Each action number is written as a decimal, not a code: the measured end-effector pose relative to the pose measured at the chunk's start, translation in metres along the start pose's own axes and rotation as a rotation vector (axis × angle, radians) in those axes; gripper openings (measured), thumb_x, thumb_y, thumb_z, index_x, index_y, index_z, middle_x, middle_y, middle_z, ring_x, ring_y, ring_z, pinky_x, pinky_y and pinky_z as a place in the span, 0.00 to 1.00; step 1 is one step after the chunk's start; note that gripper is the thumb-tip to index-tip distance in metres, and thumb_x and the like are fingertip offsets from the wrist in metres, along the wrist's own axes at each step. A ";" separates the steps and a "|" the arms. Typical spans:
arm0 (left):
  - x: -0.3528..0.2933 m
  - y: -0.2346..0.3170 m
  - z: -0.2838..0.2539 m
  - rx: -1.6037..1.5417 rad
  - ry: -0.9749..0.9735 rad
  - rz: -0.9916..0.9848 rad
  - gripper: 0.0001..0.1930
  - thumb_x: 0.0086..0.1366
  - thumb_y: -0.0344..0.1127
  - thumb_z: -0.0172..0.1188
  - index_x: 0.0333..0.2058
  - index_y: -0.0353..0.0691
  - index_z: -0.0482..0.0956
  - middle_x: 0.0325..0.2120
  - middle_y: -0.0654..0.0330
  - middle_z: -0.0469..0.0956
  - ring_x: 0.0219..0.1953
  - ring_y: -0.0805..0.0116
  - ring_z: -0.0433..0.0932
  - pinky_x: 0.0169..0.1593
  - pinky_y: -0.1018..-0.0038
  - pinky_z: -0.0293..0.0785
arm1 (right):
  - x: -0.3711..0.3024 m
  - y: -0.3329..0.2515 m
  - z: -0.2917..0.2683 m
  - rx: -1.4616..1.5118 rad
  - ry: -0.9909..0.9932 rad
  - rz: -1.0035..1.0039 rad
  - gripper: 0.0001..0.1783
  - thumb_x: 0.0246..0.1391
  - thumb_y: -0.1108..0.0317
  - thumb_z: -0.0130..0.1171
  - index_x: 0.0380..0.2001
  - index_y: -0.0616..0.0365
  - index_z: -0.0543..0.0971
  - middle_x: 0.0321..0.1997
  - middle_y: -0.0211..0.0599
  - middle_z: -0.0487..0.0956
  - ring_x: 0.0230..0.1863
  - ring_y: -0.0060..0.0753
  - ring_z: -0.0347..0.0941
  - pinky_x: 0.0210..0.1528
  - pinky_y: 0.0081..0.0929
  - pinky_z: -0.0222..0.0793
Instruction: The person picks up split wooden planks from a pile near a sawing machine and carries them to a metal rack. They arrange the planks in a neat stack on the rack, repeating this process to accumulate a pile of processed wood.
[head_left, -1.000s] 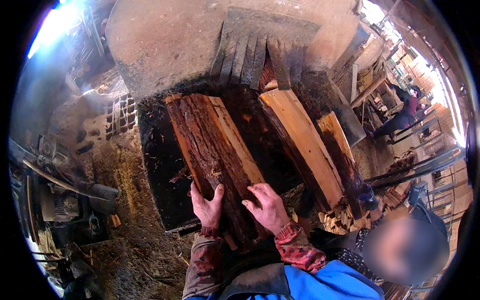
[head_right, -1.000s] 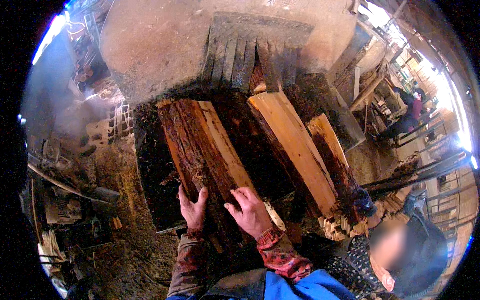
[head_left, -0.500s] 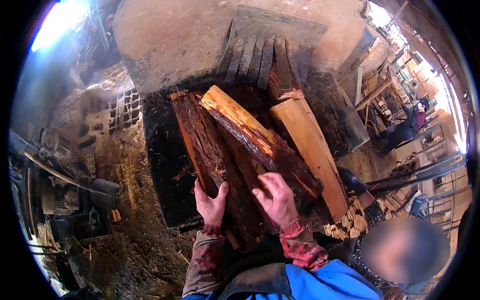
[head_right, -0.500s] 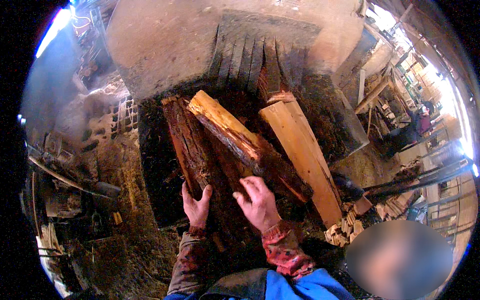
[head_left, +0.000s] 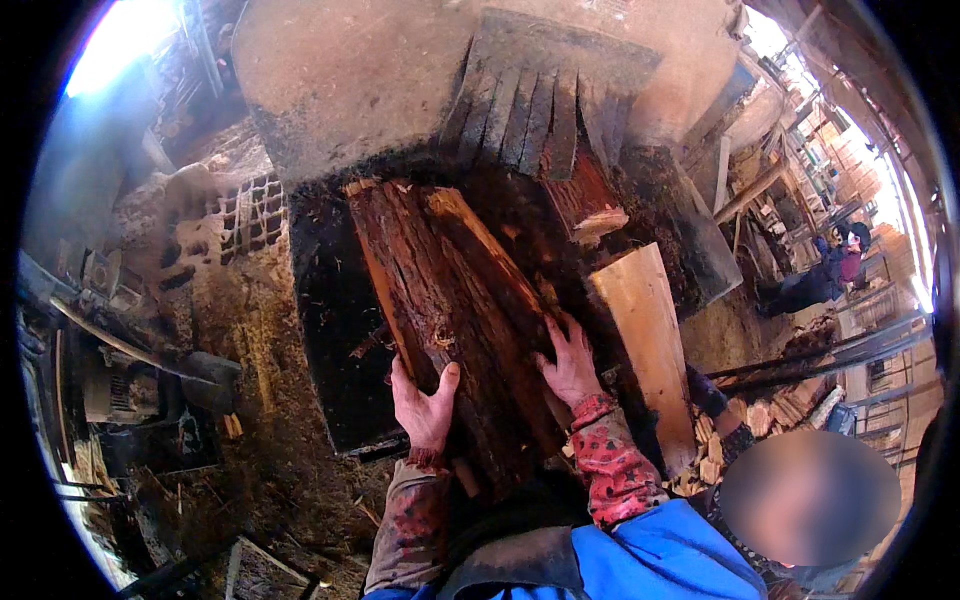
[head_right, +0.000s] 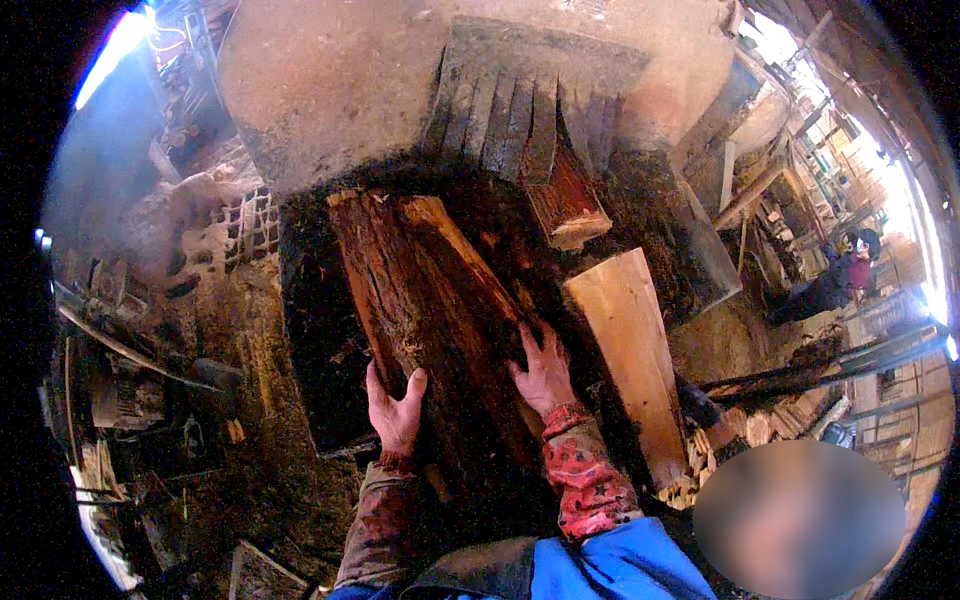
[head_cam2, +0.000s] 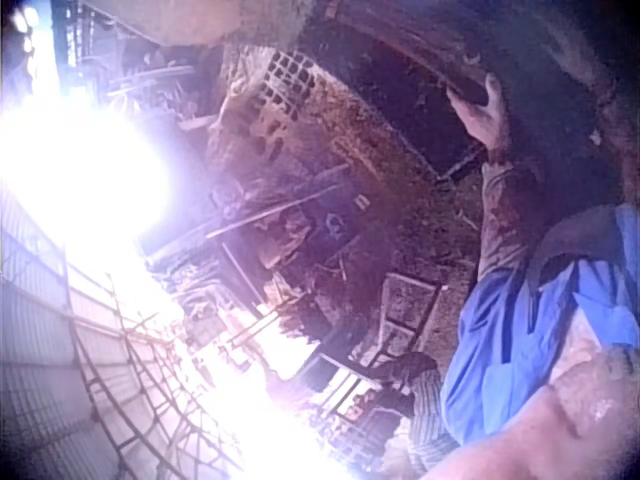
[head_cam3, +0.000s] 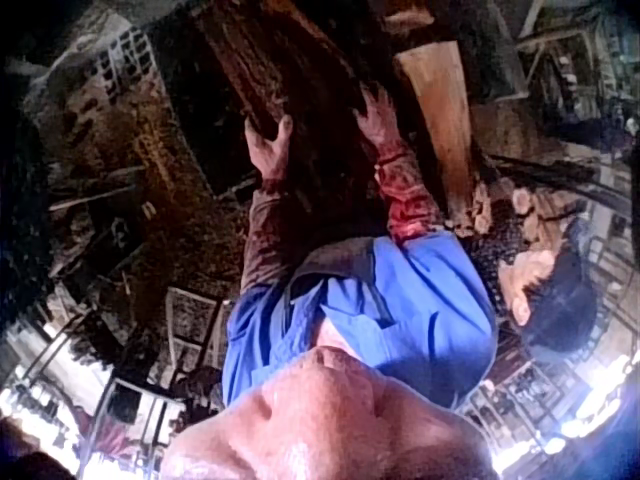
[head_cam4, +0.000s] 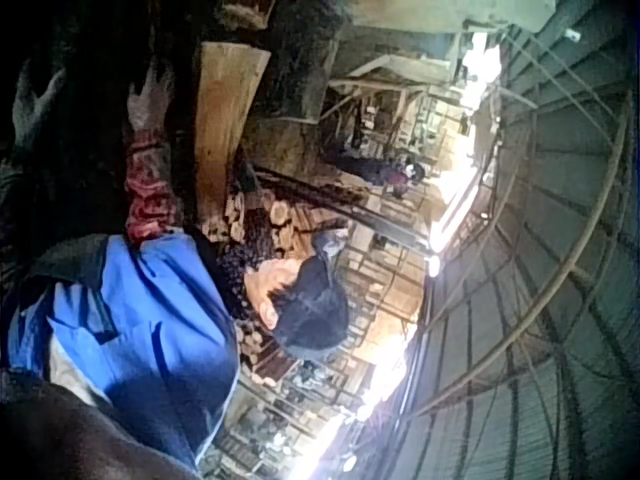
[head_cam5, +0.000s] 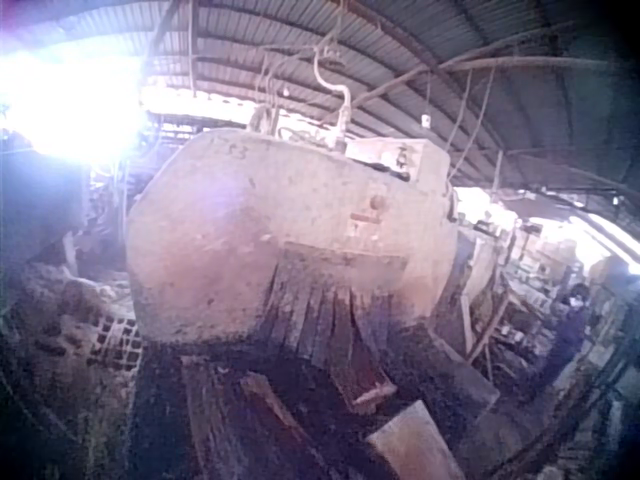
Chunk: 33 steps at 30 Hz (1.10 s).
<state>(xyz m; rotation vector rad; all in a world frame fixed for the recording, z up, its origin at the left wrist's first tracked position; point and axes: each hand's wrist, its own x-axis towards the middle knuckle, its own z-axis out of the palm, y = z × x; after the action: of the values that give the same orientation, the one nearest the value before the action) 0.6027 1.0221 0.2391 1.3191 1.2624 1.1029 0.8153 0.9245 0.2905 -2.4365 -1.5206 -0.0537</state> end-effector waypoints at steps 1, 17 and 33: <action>0.000 0.000 -0.001 0.001 0.004 -0.007 0.42 0.50 0.52 0.71 0.57 0.33 0.65 0.48 0.47 0.73 0.51 0.53 0.73 0.54 0.65 0.68 | 0.002 0.000 0.000 0.032 -0.026 0.031 0.40 0.45 0.63 0.65 0.62 0.53 0.63 0.61 0.53 0.62 0.56 0.59 0.64 0.59 0.45 0.63; 0.000 0.004 -0.004 0.071 -0.022 0.029 0.42 0.56 0.48 0.69 0.60 0.28 0.59 0.50 0.50 0.72 0.50 0.62 0.72 0.54 0.69 0.68 | 0.051 -0.010 -0.017 0.301 -0.135 -0.048 0.23 0.49 0.59 0.57 0.40 0.70 0.76 0.40 0.58 0.76 0.39 0.62 0.73 0.41 0.49 0.70; -0.001 -0.008 0.004 -0.082 -0.014 0.002 0.40 0.53 0.47 0.70 0.58 0.31 0.63 0.50 0.48 0.71 0.53 0.56 0.72 0.56 0.68 0.67 | 0.123 0.089 -0.107 -0.177 0.454 0.000 0.30 0.45 0.51 0.67 0.42 0.66 0.78 0.41 0.52 0.79 0.44 0.52 0.75 0.47 0.41 0.71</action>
<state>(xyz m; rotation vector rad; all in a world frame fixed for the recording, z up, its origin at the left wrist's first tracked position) 0.6055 1.0209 0.2307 1.2647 1.1936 1.1335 0.9614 0.9695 0.3967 -2.3339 -1.3525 -0.7162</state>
